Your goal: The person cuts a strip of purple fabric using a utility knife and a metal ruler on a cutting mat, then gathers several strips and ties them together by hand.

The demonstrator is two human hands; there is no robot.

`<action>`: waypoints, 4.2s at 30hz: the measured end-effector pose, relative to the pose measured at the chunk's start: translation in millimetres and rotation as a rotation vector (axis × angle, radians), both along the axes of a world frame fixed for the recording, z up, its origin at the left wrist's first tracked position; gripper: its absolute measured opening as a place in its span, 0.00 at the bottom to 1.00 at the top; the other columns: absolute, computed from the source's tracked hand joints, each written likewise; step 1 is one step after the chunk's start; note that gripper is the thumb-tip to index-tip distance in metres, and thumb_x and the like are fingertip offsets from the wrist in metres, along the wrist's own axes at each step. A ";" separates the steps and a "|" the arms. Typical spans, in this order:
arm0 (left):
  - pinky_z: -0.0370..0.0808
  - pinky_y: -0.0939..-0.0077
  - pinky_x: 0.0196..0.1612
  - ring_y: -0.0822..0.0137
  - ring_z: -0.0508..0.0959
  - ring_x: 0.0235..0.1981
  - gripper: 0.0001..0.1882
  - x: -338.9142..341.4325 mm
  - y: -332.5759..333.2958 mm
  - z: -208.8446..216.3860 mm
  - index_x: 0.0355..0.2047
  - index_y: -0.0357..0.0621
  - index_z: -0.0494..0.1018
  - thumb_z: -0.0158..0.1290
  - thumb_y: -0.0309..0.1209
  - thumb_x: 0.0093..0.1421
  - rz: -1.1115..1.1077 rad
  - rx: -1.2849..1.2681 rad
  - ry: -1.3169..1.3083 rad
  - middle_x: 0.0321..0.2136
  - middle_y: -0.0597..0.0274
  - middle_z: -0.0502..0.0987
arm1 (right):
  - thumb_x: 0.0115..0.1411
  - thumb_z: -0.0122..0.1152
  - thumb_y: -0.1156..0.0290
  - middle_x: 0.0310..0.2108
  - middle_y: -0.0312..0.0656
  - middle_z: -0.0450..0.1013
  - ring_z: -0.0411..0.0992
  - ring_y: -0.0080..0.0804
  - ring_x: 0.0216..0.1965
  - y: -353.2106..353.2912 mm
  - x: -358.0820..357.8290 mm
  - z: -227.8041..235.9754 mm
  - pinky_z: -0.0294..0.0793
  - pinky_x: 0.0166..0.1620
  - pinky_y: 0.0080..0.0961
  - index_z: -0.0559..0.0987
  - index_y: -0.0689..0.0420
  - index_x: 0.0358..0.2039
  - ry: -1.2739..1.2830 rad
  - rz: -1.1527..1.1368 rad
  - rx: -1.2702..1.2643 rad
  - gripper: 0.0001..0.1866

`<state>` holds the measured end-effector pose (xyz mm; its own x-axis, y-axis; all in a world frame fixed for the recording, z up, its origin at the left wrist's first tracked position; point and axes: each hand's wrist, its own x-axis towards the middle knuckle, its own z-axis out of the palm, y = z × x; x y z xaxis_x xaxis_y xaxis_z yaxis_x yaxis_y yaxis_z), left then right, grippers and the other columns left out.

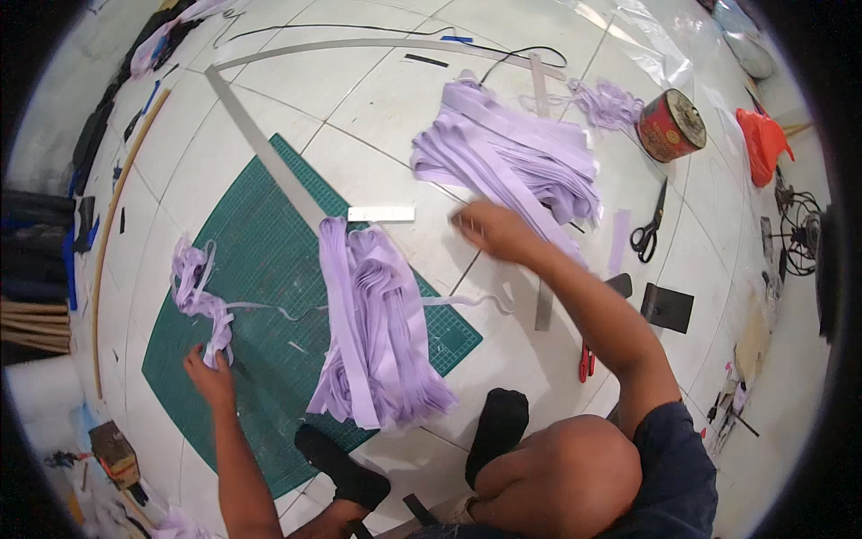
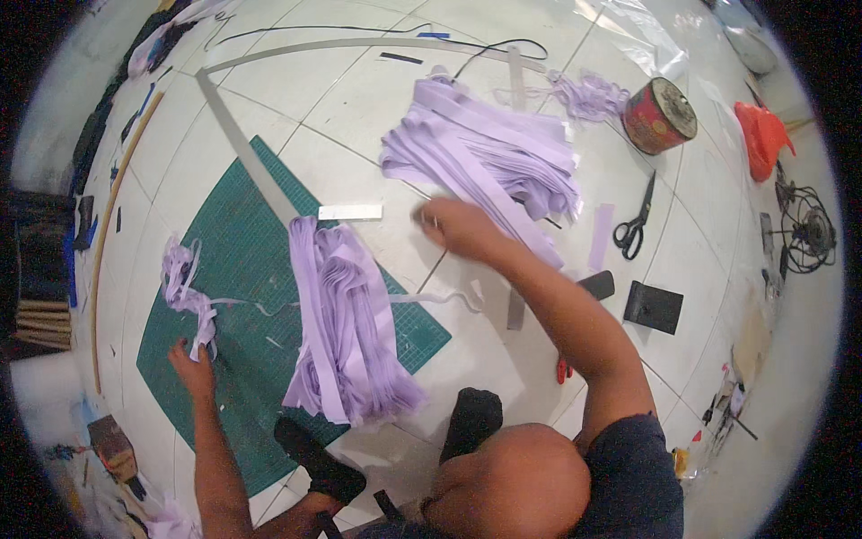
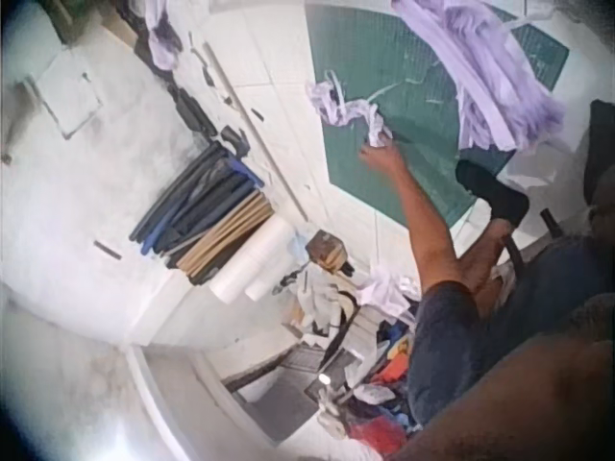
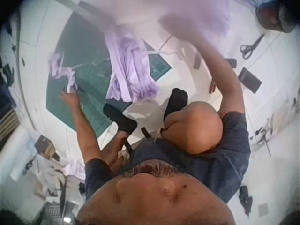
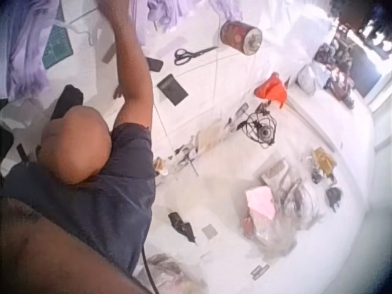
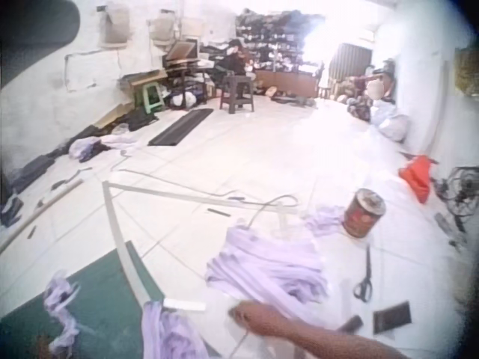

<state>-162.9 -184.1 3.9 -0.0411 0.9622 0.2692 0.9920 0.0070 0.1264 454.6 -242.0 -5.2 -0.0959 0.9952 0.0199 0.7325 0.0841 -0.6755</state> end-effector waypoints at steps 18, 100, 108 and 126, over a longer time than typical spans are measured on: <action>0.76 0.69 0.42 0.61 0.76 0.44 0.14 173.2 -72.9 15.5 0.48 0.41 0.71 0.56 0.30 0.62 -0.183 -0.238 -0.618 0.52 0.54 0.68 | 0.53 0.58 0.78 0.54 0.43 0.68 0.73 0.47 0.51 161.6 77.7 17.3 0.74 0.50 0.43 0.75 0.46 0.50 -0.561 0.053 -0.134 0.22; 0.58 0.52 0.63 0.42 0.64 0.58 0.43 305.5 -85.8 73.1 0.58 0.32 0.61 0.68 0.39 0.46 -0.457 -0.392 -0.624 0.56 0.38 0.63 | 0.57 0.57 0.72 0.30 0.41 0.77 0.74 0.21 0.28 14.8 45.8 175.3 0.74 0.34 0.20 0.78 0.65 0.50 0.385 -0.412 0.082 0.20; 0.63 0.56 0.61 0.46 0.63 0.63 0.47 424.6 -70.7 122.8 0.63 0.37 0.56 0.70 0.33 0.46 -0.834 -0.513 -0.897 0.61 0.39 0.61 | 0.54 0.61 0.76 0.44 0.48 0.77 0.78 0.31 0.44 -22.1 -22.1 267.5 0.76 0.47 0.22 0.75 0.69 0.51 0.892 -0.088 0.103 0.23; 0.72 0.46 0.45 0.36 0.78 0.42 0.30 248.6 -134.2 64.5 0.52 0.41 0.64 0.59 0.41 0.52 -0.002 -0.833 -0.206 0.40 0.37 0.78 | 0.62 0.59 0.66 0.38 0.49 0.78 0.79 0.34 0.35 80.4 -122.8 14.1 0.79 0.40 0.30 0.73 0.62 0.55 0.600 0.005 -0.167 0.22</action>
